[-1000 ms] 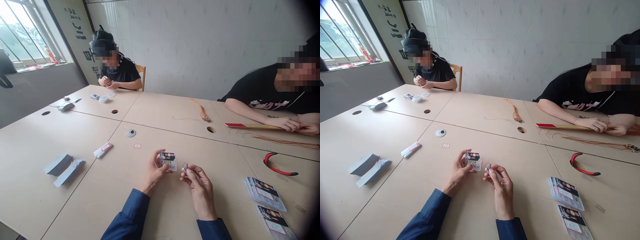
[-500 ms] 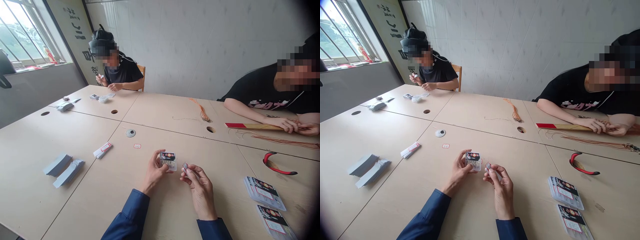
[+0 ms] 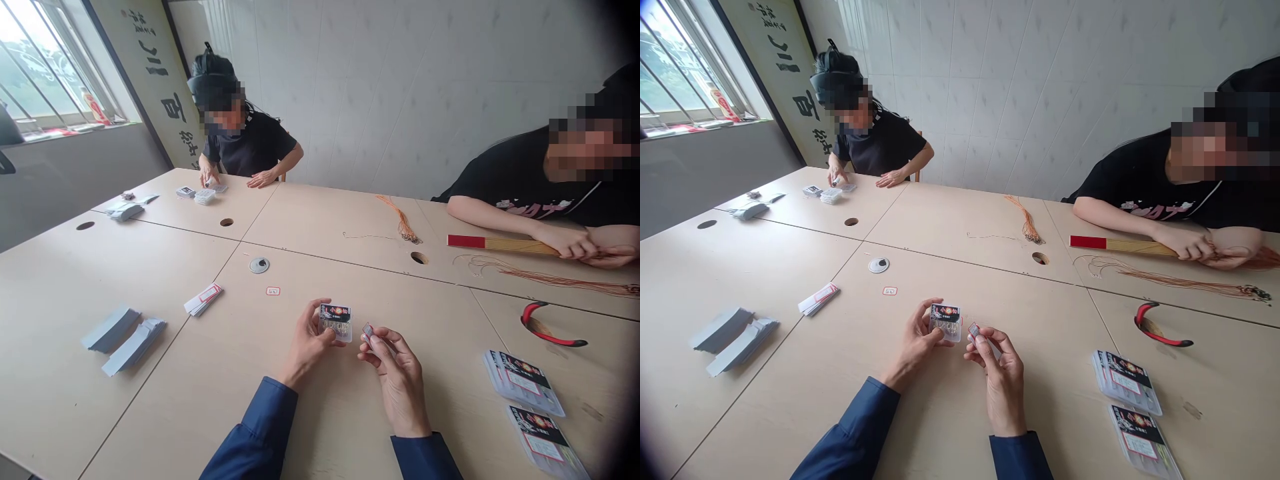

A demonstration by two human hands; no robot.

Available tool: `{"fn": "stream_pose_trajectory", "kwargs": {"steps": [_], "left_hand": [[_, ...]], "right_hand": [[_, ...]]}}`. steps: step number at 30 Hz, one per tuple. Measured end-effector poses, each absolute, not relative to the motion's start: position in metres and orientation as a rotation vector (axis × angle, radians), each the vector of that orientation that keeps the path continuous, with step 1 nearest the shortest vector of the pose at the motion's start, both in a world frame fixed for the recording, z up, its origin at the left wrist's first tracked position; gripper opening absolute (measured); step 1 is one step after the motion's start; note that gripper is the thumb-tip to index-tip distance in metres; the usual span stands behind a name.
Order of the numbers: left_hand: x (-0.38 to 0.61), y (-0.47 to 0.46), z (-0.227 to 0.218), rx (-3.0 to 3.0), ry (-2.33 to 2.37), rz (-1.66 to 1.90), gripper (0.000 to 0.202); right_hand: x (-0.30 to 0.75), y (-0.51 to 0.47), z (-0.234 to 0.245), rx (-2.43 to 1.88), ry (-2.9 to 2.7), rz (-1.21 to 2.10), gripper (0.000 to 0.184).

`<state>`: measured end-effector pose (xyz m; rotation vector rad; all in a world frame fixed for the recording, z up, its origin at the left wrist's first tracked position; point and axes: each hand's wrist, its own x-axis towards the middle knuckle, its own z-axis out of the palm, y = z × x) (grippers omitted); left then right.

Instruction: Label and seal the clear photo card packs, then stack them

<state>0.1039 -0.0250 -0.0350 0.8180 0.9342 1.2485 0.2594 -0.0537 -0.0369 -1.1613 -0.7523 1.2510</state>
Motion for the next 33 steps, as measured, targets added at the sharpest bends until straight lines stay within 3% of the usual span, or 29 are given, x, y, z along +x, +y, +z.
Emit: {"fn": "stream_pose_trajectory", "kwargs": {"steps": [33], "left_hand": [[0.1048,-0.0262,-0.0351,0.857,0.948,1.225,0.059]], "right_hand": [[0.2586,-0.0543,-0.0352,-1.157,-0.779,1.255,0.037]]}}
